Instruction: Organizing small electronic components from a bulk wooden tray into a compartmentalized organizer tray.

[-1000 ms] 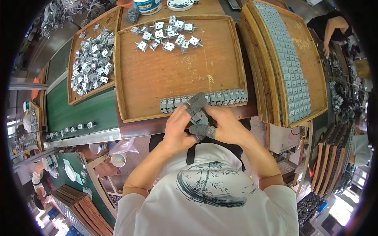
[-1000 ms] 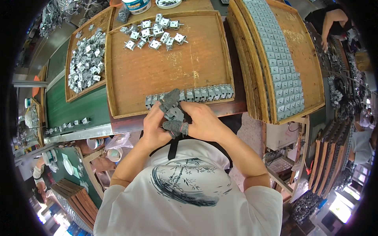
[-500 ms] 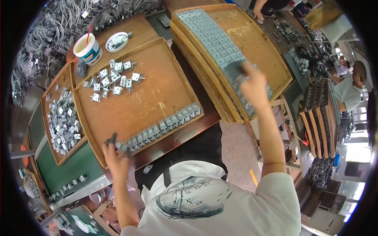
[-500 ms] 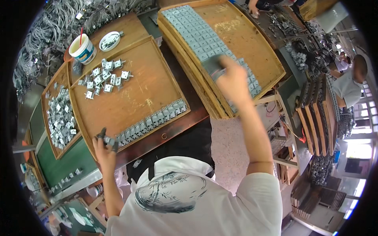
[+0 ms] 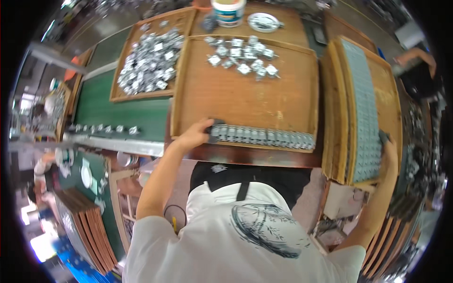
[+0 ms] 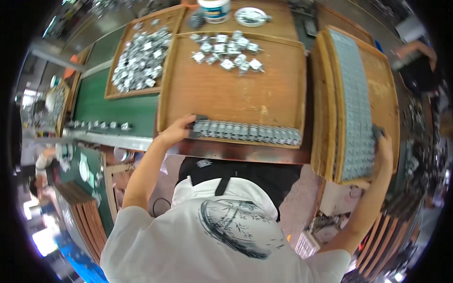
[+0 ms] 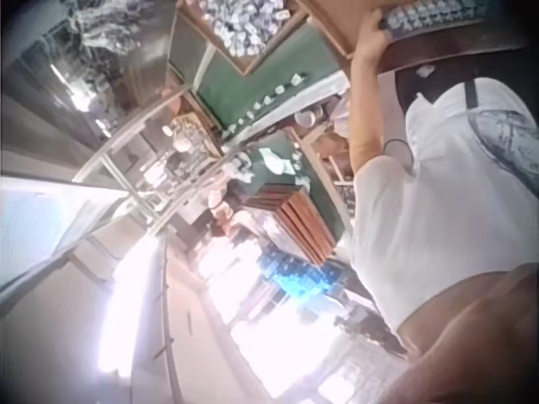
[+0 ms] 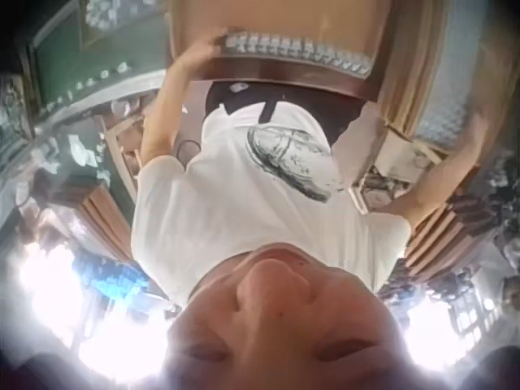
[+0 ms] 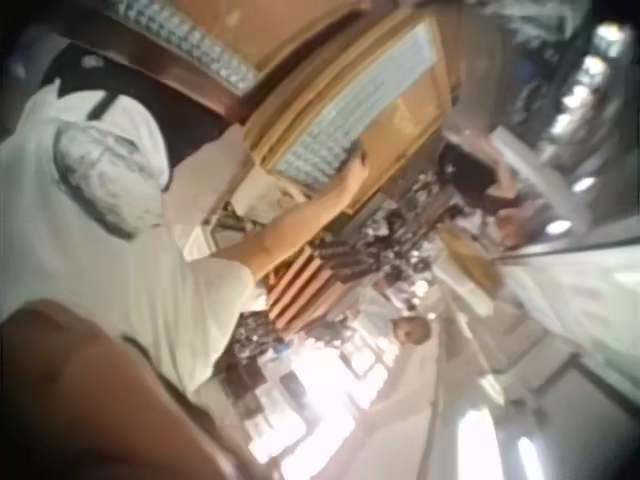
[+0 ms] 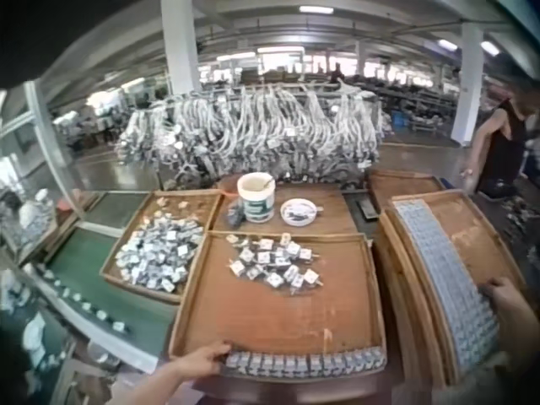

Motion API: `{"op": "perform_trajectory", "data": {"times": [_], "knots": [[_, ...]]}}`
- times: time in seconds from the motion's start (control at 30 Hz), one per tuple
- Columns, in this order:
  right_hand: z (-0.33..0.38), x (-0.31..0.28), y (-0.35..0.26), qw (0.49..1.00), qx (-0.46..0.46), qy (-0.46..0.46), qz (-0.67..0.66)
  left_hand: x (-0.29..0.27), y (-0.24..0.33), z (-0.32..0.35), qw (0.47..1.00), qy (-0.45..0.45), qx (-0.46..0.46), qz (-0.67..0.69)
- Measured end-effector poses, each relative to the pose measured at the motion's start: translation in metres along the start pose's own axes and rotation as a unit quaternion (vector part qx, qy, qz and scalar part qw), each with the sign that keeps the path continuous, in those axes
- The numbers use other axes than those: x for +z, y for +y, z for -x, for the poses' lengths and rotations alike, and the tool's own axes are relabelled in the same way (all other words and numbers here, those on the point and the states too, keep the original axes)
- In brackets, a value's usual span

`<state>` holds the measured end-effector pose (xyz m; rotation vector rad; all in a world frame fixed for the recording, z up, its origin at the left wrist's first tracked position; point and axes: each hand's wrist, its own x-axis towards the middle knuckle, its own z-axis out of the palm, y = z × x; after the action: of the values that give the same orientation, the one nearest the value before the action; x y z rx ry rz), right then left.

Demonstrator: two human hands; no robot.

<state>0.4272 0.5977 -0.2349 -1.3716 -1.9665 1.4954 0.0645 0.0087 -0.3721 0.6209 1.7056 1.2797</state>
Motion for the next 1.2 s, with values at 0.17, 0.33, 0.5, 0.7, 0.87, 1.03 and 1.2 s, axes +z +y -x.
{"op": "perform_trajectory", "data": {"times": [0.17,0.33,0.5,0.7,0.87,1.03,1.2], "knots": [[0.000,-0.023,0.007,0.998,-0.008,0.049,0.032,-0.019,0.013,0.033,0.975,0.170,0.055,-0.131],[0.014,-0.035,-0.008,0.983,-0.121,0.104,-0.096,-0.105,0.010,0.087,0.730,0.527,-0.158,-0.405],[0.049,0.066,-0.027,0.964,-0.154,-0.027,-0.216,-0.170,-0.028,0.115,0.673,0.553,-0.363,-0.331],[0.138,0.234,-0.047,0.967,-0.133,-0.081,-0.200,-0.155,-0.065,0.109,0.818,0.557,-0.136,-0.037],[0.172,0.309,-0.048,0.957,-0.075,-0.187,-0.206,-0.051,0.019,0.088,0.872,0.328,0.084,0.354],[0.223,0.346,-0.076,0.923,-0.079,-0.344,-0.155,0.037,0.075,0.065,0.926,0.206,0.137,0.287],[0.226,0.330,-0.087,0.892,-0.374,-0.212,0.136,0.073,0.100,0.056,0.948,0.080,0.118,0.283]]}}
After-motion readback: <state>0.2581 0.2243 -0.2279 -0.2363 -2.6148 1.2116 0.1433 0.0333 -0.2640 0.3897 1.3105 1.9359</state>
